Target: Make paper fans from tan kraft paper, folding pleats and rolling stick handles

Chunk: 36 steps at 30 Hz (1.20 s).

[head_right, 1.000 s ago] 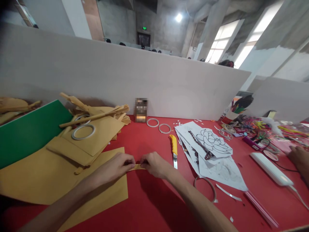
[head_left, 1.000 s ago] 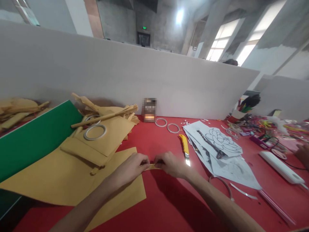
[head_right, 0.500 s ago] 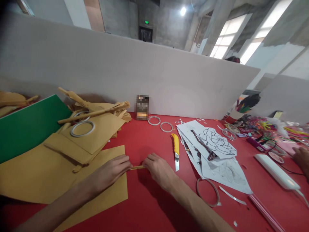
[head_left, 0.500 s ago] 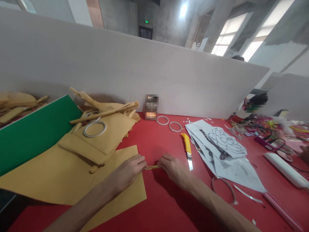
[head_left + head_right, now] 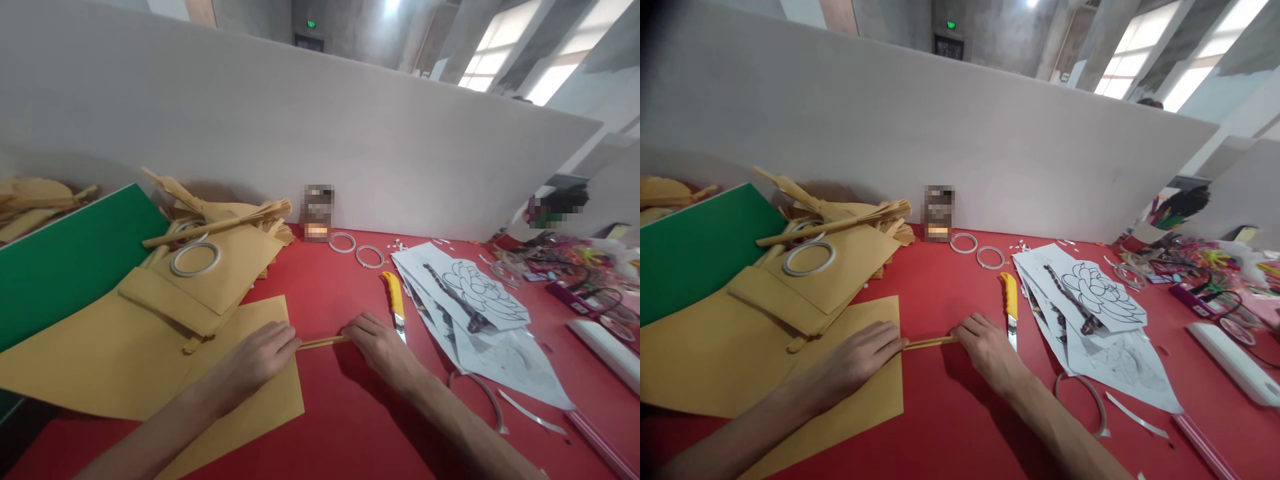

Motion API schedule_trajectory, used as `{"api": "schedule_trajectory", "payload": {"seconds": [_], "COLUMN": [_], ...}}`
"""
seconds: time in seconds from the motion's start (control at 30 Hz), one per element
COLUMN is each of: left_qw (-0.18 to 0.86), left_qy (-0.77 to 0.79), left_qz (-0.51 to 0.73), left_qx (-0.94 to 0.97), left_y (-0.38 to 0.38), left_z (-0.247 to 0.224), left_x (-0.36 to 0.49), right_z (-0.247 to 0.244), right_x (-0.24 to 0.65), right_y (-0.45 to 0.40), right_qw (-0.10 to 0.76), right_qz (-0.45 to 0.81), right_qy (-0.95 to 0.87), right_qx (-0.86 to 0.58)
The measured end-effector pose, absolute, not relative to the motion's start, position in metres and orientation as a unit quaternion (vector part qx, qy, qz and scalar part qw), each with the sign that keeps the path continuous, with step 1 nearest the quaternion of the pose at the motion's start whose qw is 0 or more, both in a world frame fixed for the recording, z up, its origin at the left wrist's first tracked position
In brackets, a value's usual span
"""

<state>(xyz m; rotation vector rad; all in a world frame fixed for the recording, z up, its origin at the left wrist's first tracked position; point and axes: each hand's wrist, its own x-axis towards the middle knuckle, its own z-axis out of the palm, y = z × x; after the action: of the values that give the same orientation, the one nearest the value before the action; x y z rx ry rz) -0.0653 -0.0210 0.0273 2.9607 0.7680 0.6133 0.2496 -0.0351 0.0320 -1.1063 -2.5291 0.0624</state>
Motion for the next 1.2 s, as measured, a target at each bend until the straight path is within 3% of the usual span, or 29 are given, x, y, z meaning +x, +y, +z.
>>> {"api": "schedule_trajectory", "payload": {"seconds": [0.4,0.8,1.2], "left_qw": [-0.029,-0.120,-0.215], "left_qy": [0.231,0.203,0.229], "left_qz": [0.170,0.167,0.161], "left_qx": [0.957,0.957,0.936], "left_y": [-0.021,-0.023,-0.040], "left_z": [0.034,0.022,0.029], "left_x": [-0.069,-0.072,-0.060], "right_z": [0.037,0.052,0.050], "right_x": [0.282,0.285,0.280], "right_y": [-0.035,-0.037,-0.051], "right_qw": [0.158,0.072,0.013], "right_qz": [-0.005,-0.119,-0.131], "right_qy": [-0.914,-0.949,-0.934], "right_qx": [-0.373,-0.282,-0.332]}}
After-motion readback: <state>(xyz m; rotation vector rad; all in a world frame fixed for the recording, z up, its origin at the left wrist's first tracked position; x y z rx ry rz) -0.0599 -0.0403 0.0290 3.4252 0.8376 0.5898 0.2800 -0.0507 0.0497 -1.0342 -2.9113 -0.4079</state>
